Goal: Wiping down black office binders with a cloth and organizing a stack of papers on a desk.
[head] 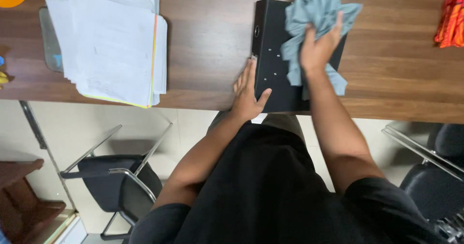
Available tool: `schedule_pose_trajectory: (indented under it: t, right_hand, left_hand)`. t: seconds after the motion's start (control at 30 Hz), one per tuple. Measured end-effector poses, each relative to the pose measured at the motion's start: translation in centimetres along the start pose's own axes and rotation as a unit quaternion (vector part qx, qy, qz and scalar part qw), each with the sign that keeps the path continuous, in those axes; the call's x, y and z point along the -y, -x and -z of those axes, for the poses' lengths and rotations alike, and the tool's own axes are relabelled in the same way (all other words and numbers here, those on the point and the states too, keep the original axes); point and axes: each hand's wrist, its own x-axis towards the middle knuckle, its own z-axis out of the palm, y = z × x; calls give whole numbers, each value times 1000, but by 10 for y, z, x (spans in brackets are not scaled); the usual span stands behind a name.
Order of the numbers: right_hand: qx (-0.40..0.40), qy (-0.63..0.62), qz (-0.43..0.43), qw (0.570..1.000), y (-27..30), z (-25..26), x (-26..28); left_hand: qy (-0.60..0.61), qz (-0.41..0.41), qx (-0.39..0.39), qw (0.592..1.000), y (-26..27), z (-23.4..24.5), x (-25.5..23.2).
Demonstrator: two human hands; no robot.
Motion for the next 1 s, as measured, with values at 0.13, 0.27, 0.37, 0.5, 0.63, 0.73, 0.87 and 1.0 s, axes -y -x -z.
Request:
schedule_pose_trajectory:
  t: [0.13,0.27,0.37,0.5,0.63,0.73,0.87,1.0]
  right_hand:
    - [15,-150,-6,989,23,17,58]
    - [117,-114,61,985,28,30,8]
    - [43,-64,5,997,18,15,-42]
    - [32,-102,-36,994,41,14,-27]
    - [128,-132,-1,983,106,47,42]
    - [273,-91,38,957,132,63,66]
    - [286,-116,180,934,136,61,50]
    - [298,-140,232,915,132,59,22]
  left_hand:
    - [-10,4,10,1000,-4,-1,-3]
    - [13,3,-2,1000,1,-4,0]
    - [32,-11,-11,999,-4,-3,1]
    - [61,-13,-18,998,-1,-9,8]
    - [88,-12,-39,995,-2,-20,23]
    - [167,15,-46,985,-6,-32,31]
    - [402,112,-56,907,-9,-42,57]
    - [271,146,-113,945,-57,-37,53]
